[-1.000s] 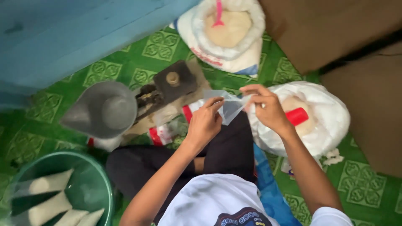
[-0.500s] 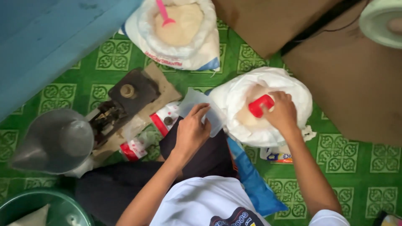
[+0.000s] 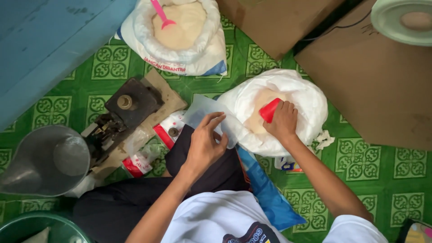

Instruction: Manually portioning white powder from a large bulk sack into smaller plastic bags using a scoop and a scale.

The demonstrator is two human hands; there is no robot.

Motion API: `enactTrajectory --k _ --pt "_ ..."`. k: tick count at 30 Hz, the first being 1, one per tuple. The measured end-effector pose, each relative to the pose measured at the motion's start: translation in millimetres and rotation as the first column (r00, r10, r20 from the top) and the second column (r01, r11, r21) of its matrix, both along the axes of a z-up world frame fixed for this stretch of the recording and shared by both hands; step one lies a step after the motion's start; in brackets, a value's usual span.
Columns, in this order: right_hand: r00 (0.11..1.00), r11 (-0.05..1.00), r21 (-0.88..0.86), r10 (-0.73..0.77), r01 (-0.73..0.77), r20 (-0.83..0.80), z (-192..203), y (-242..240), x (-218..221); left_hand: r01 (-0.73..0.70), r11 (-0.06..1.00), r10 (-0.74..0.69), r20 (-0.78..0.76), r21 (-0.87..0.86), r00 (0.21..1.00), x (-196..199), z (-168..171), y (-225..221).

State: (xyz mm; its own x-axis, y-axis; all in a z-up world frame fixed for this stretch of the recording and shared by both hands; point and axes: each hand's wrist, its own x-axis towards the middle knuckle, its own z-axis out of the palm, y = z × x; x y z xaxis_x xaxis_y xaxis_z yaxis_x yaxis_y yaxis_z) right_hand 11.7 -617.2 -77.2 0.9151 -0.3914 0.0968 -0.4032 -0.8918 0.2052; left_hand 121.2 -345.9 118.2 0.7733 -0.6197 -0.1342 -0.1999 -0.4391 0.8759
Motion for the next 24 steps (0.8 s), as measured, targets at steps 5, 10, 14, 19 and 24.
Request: enactTrajectory --k 5,10,14,19,24 --pt "0.997 0.996 0.088 -0.039 0.032 0.070 -6.4 -10.2 -5.9 0.026 0.999 -0.027 -0.032 -0.048 0.999 -0.2 1.7 -0.9" --pt "0.995 0.993 0.089 -0.088 0.084 0.044 21.8 -1.6 -13.0 0.031 0.999 -0.032 -0.041 -0.033 0.999 0.2 2.4 1.4" --pt "0.992 0.987 0.124 -0.113 0.105 0.059 30.5 -0.5 -21.2 0.031 0.999 -0.034 -0.061 -0.043 0.998 0.0 -1.8 2.4" --pt "0.986 0.982 0.140 -0.139 0.126 0.087 41.1 -0.8 -26.0 0.031 0.999 -0.034 -0.059 -0.040 0.998 -0.1 -0.8 4.3" --pt "0.982 0.983 0.095 -0.167 0.158 0.091 51.2 -0.8 -20.6 0.034 0.999 -0.035 -0.055 -0.024 0.998 -0.6 -3.9 6.9"
